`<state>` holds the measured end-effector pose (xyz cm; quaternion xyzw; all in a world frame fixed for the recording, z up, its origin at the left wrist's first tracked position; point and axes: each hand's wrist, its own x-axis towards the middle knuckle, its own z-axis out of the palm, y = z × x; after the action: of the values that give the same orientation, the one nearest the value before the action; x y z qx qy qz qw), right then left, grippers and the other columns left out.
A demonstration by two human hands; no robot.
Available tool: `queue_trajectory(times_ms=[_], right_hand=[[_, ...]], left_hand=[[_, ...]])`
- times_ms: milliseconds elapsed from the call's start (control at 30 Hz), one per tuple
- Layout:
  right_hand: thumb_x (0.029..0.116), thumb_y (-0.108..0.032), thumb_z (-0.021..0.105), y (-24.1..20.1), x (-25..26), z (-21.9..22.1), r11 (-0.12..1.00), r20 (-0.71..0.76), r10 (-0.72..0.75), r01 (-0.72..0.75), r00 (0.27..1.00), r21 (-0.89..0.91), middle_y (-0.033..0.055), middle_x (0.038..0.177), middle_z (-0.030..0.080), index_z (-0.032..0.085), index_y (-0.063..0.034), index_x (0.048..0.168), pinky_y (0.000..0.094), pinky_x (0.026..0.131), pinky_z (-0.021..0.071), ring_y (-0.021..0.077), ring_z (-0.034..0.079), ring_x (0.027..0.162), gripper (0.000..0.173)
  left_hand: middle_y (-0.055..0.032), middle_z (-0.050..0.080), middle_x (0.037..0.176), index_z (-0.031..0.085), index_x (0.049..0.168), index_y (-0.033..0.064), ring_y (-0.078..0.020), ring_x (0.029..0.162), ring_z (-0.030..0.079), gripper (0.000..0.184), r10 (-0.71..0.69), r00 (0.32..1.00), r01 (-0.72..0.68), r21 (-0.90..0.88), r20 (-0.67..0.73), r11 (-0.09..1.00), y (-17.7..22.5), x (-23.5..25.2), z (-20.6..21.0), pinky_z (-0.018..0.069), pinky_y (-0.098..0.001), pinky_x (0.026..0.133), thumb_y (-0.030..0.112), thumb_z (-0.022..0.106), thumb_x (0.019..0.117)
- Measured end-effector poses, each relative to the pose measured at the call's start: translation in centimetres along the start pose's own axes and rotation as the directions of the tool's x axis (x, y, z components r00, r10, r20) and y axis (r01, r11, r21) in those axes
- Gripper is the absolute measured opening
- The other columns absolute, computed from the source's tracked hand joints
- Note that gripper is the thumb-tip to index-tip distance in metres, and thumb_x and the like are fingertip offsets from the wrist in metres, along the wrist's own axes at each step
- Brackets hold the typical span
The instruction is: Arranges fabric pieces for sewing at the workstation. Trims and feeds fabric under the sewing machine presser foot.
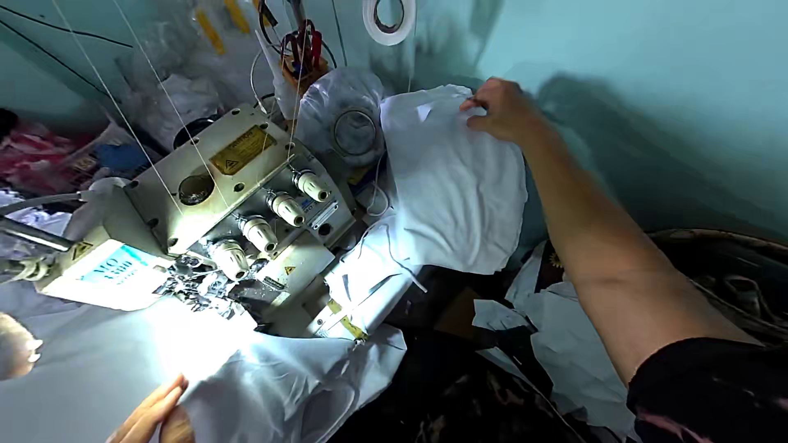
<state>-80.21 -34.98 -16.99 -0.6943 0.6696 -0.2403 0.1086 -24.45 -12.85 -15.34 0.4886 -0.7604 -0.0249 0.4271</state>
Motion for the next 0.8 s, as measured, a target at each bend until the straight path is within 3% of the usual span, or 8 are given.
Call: queue_trajectory(times_ms=[167, 267, 367, 467, 567, 700, 767, 800], right_hand=[[0.1023, -0.011, 0.053, -0.3, 1.0, 1.9, 0.999, -0.024, 0.036, -0.036, 0.999, -0.003, 0.0336, 0.108, 0.062, 0.064, 0.017, 0.103, 0.0602, 0.093, 0.0456, 0.0475, 0.062, 0.105, 0.03], [0.1016, -0.011, 0.054, -2.5, 0.1, 2.4, 1.0, -0.054, -0.011, 0.009, 0.998, -0.025, 0.0333, 0.108, 0.062, 0.063, 0.0171, 0.103, 0.062, 0.091, 0.0462, 0.0485, 0.062, 0.104, 0.03], [0.1023, -0.017, 0.061, -2.8, 0.0, 3.0, 0.997, -0.008, 0.071, -0.071, 0.997, -0.022, 0.0323, 0.126, 0.058, 0.063, 0.0134, 0.121, 0.0648, 0.099, 0.044, 0.0486, 0.058, 0.119, 0.035], [0.1055, -0.012, 0.049, -1.9, 1.2, 3.5, 0.989, -0.069, 0.139, -0.142, 0.988, -0.032, 0.0339, 0.121, 0.06, 0.064, 0.0162, 0.112, 0.0633, 0.099, 0.0444, 0.0493, 0.059, 0.117, 0.033], [0.1052, -0.013, 0.047, -1.5, 1.3, 3.7, 0.987, -0.102, 0.161, -0.159, 0.982, 0.028, 0.0336, 0.116, 0.062, 0.064, 0.0158, 0.108, 0.0595, 0.099, 0.0442, 0.047, 0.061, 0.113, 0.033], [0.1048, -0.013, 0.049, -3.1, -1.5, 3.0, 0.987, -0.101, 0.149, -0.142, 0.984, 0.075, 0.0324, 0.108, 0.063, 0.062, 0.0159, 0.109, 0.0569, 0.095, 0.0455, 0.0446, 0.062, 0.104, 0.032], [0.1026, -0.009, 0.051, -5.9, -4.0, 1.8, 0.989, -0.033, 0.066, -0.061, 0.997, 0.135, 0.0276, 0.096, 0.064, 0.063, 0.0139, 0.108, 0.053, 0.083, 0.0493, 0.037, 0.063, 0.087, 0.026], [0.101, -0.006, 0.053, -8.0, -5.8, 1.4, 0.984, 0.026, -0.006, 0.001, 1.0, 0.179, 0.0255, 0.093, 0.065, 0.064, 0.0133, 0.107, 0.0497, 0.079, 0.0513, 0.033, 0.063, 0.083, 0.023]], left_hand=[[-0.0037, 0.072, 0.112, 0.064, 0.11, 0.0005, 0.0021, 0.107, 0.066, 0.016, 0.095, 0.993, -0.087, -0.112, 0.067, 0.99, 4.1, 2.7, 3.9, 0.0515, -0.0159, 0.094, 0.008, 0.051, 0.1065], [-0.0105, 0.074, 0.106, 0.066, 0.104, 0.0008, -0.0073, 0.102, 0.069, 0.016, 0.181, 0.979, -0.156, -0.218, 0.099, 0.963, 7.2, 4.6, 7.9, 0.053, -0.0182, 0.089, 0.01, 0.053, 0.1054], [-0.0135, 0.076, 0.102, 0.07, 0.101, 0.0015, -0.0136, 0.095, 0.069, 0.018, 0.282, 0.952, -0.234, -0.308, 0.12, 0.922, 8.7, 5.5, 10.7, 0.0507, -0.0205, 0.082, 0.009, 0.054, 0.1041], [-0.0141, 0.076, 0.102, 0.071, 0.101, 0.0004, -0.0126, 0.095, 0.07, 0.019, 0.302, 0.942, -0.232, -0.369, 0.144, 0.9, 9.1, 6.1, 11.9, 0.0516, -0.0188, 0.084, 0.008, 0.055, 0.1034], [-0.0145, 0.076, 0.1, 0.074, 0.1, -0.0025, -0.01, 0.091, 0.071, 0.02, 0.26, 0.946, -0.156, -0.431, 0.194, 0.889, 9.2, 6.5, 13.2, 0.0535, -0.018, 0.084, 0.006, 0.055, 0.1012], [-0.0166, 0.073, 0.112, 0.073, 0.102, -0.0043, -0.0107, 0.088, 0.071, 0.018, 0.222, 0.946, -0.089, -0.471, 0.235, 0.878, 9.6, 7.0, 16.1, 0.0576, -0.0217, 0.08, 0.004, 0.058, 0.098], [-0.0211, 0.066, 0.129, 0.069, 0.117, -0.0063, -0.015, 0.085, 0.071, 0.026, 0.189, 0.944, -0.039, -0.477, 0.272, 0.878, 10.3, 7.5, 17.5, 0.059, -0.0275, 0.072, 0.003, 0.065, 0.0932], [-0.0224, 0.057, 0.141, 0.063, 0.13, -0.006, -0.0169, 0.086, 0.071, 0.041, 0.168, 0.934, 0.0, -0.471, 0.316, 0.882, 10.5, 7.7, 18.2, 0.06, -0.0306, 0.07, 0.002, 0.068, 0.0904]])
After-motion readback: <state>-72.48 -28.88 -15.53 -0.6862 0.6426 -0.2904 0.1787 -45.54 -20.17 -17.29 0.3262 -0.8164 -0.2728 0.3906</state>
